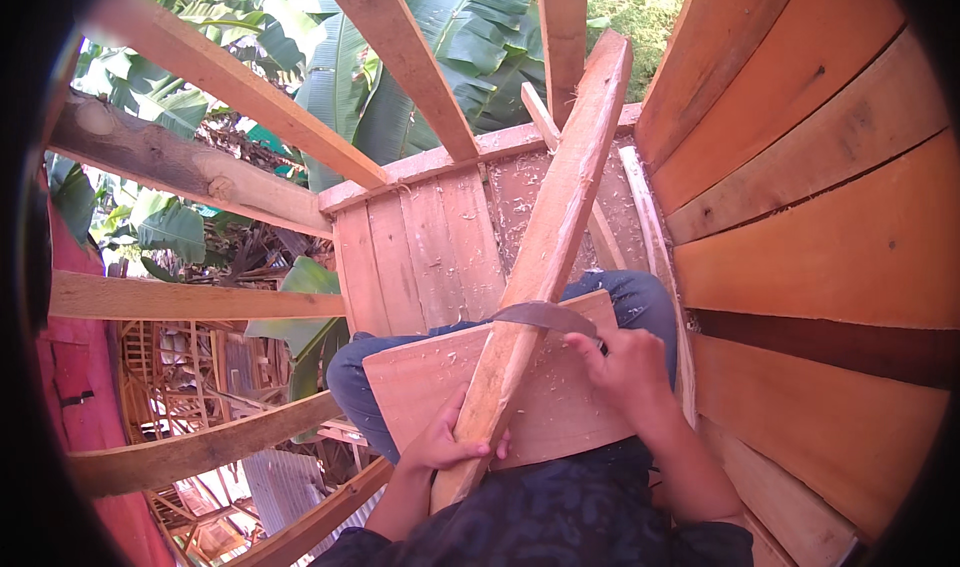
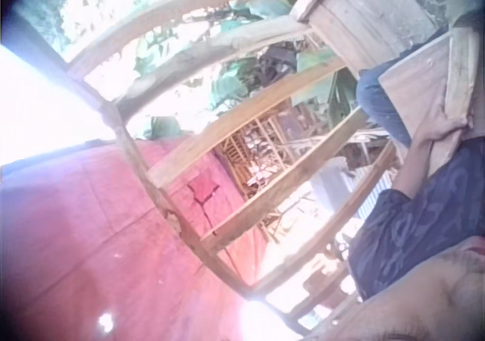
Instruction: The person sits on a wooden platform and uses a curved blade to shave a long wooden plank resting on their lap. They repeatedly draw the blade along the plank to remove thin shavings, occasionally adjusting the plank's position.
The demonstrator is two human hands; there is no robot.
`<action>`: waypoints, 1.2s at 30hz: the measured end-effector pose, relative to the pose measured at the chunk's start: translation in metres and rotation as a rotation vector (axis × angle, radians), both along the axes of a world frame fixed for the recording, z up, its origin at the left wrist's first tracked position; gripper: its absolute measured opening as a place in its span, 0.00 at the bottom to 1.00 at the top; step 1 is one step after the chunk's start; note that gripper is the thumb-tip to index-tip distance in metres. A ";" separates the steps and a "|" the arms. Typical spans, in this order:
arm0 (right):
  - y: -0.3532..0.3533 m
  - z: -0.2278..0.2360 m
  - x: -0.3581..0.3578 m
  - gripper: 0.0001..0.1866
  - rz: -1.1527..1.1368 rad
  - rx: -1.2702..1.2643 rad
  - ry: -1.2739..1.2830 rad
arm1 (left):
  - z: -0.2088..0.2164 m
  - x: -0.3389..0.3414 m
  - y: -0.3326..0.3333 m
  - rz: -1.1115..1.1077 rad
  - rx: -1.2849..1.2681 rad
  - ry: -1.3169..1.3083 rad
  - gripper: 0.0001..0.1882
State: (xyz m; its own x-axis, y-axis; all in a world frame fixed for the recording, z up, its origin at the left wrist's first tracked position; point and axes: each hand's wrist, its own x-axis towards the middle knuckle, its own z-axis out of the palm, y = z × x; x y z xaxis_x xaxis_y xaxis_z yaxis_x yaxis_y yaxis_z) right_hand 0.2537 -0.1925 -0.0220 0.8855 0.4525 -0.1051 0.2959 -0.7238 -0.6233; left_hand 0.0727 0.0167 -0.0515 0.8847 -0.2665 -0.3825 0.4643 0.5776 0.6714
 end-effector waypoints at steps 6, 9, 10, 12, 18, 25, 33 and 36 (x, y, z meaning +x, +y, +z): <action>0.015 0.021 -0.047 0.28 0.383 -0.070 0.004 | 0.002 -0.001 0.003 -0.023 0.009 -0.058 0.31; 0.008 0.005 -0.022 0.27 0.140 0.004 0.045 | 0.009 0.006 0.003 -0.012 0.028 -0.035 0.30; 0.006 0.000 -0.012 0.27 -0.038 0.060 0.063 | 0.010 0.004 0.002 -0.006 0.028 -0.005 0.30; 0.008 0.004 -0.014 0.27 -0.037 0.058 0.119 | 0.005 0.003 0.001 0.000 0.024 -0.042 0.29; 0.006 0.010 -0.030 0.26 0.136 0.025 0.155 | 0.007 -0.001 0.005 -0.046 0.074 -0.072 0.30; 0.010 0.019 -0.037 0.25 0.355 -0.105 -0.036 | -0.002 0.001 0.007 -0.056 0.150 -0.144 0.32; 0.021 0.025 -0.047 0.25 0.461 -0.094 -0.176 | 0.005 -0.001 0.012 -0.054 0.017 -0.114 0.34; 0.011 0.007 -0.014 0.24 0.126 0.038 0.031 | 0.005 -0.001 0.010 -0.041 0.083 -0.159 0.33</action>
State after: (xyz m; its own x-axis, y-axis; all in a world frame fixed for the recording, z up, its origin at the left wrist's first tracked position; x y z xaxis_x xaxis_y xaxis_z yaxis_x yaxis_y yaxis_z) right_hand 0.2399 -0.1812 -0.0145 0.8180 0.5642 -0.1125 0.3629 -0.6578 -0.6600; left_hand 0.0714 0.0272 -0.0469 0.9246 -0.2772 -0.2612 0.3710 0.5000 0.7825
